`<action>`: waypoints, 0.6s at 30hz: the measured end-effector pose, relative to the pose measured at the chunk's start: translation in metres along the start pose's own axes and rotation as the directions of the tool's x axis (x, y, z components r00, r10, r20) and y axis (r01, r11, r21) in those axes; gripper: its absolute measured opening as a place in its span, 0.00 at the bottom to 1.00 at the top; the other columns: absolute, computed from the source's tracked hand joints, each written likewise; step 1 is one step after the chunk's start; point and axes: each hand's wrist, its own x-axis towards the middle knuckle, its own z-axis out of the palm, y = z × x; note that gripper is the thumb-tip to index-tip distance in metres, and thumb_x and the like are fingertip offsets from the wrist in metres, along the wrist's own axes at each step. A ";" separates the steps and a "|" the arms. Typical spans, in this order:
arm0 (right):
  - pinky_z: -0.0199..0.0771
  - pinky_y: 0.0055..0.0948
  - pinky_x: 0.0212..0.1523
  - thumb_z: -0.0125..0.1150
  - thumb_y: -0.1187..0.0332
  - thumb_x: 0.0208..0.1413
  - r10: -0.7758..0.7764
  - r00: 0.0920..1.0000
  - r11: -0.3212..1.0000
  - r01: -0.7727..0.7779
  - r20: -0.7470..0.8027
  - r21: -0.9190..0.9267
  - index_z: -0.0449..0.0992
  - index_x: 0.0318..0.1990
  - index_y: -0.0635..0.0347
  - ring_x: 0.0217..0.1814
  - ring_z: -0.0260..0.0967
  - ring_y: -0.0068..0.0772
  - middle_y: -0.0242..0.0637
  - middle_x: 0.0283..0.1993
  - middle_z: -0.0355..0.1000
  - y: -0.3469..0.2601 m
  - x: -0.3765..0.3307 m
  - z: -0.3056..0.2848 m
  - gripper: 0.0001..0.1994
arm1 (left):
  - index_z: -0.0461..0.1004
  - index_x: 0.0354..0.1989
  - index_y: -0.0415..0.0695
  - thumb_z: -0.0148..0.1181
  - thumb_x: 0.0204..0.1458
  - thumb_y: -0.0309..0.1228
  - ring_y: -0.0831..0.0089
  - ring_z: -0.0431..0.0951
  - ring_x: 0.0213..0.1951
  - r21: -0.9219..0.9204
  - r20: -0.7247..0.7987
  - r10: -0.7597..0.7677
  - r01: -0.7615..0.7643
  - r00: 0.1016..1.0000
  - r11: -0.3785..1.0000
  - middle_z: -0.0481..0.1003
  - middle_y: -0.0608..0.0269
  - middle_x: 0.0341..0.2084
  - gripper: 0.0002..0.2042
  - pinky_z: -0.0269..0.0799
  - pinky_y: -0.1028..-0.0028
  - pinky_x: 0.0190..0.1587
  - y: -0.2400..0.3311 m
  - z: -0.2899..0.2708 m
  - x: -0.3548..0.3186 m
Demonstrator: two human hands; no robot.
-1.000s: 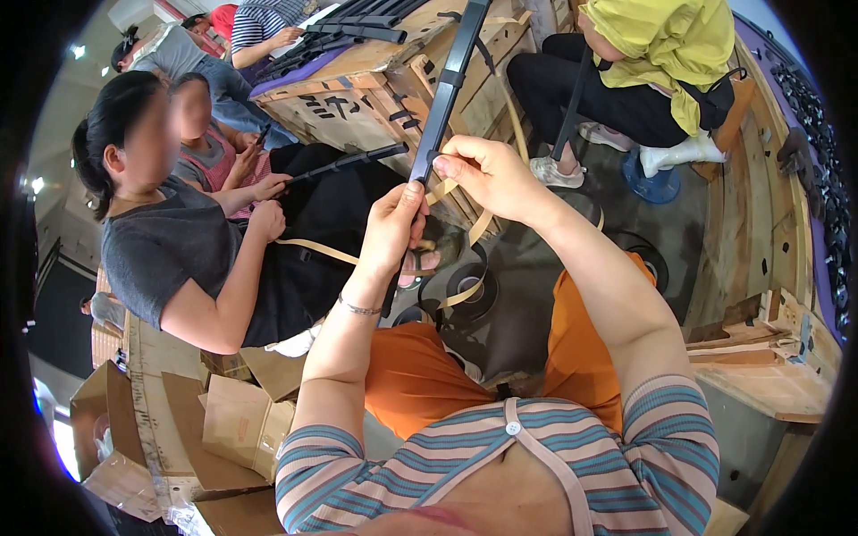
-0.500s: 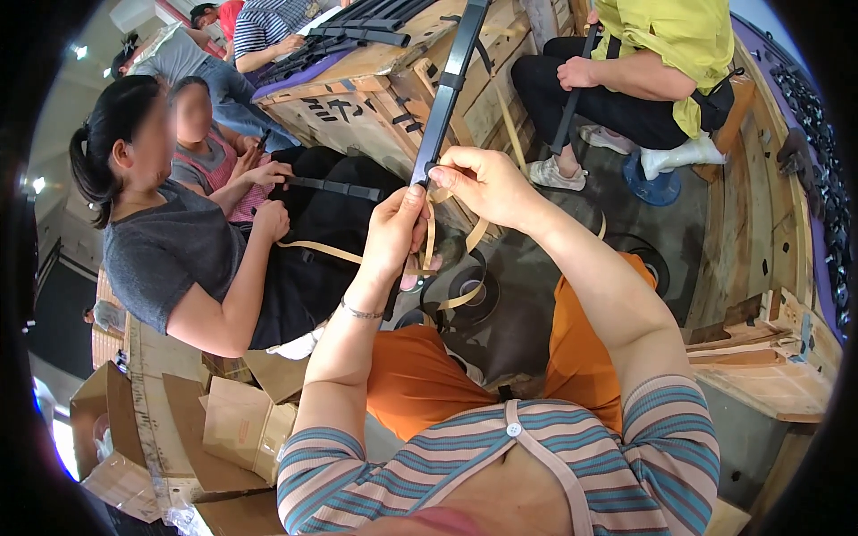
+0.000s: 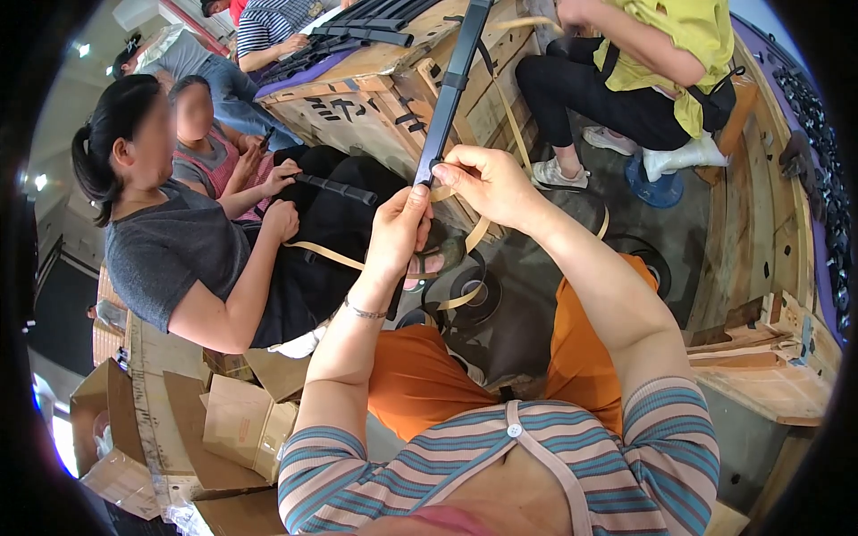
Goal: Assembling black plastic components by attaching tape or straps in a workshop environment.
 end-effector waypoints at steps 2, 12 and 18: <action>0.50 0.16 0.22 0.53 0.66 0.57 0.011 1.000 1.000 -0.011 0.007 0.015 0.69 0.27 0.62 0.23 0.48 0.10 0.19 0.20 0.55 0.002 0.000 0.001 0.10 | 0.65 0.22 0.42 0.46 0.57 0.44 0.85 0.55 0.11 -0.005 0.002 -0.002 0.002 1.000 1.000 0.59 0.72 0.08 0.19 0.49 0.83 0.14 0.000 0.000 0.000; 0.54 0.16 0.23 0.55 0.68 0.55 0.008 0.997 1.000 -0.008 -0.072 0.000 0.71 0.27 0.63 0.23 0.53 0.11 0.22 0.20 0.61 0.012 -0.001 0.003 0.09 | 0.72 0.28 0.38 0.52 0.52 0.43 0.70 0.69 0.18 0.242 -0.135 0.110 -0.075 0.985 0.967 0.69 0.58 0.13 0.17 0.64 0.71 0.24 -0.002 0.007 -0.002; 0.50 0.16 0.21 0.55 0.67 0.55 0.024 0.994 0.999 -0.020 -0.108 0.038 0.70 0.23 0.63 0.22 0.50 0.10 0.21 0.18 0.58 0.003 -0.002 0.012 0.11 | 0.71 0.25 0.40 0.52 0.51 0.46 0.54 0.74 0.22 0.444 -0.204 0.213 -0.103 0.956 0.890 0.70 0.51 0.14 0.18 0.67 0.64 0.25 0.004 0.006 -0.010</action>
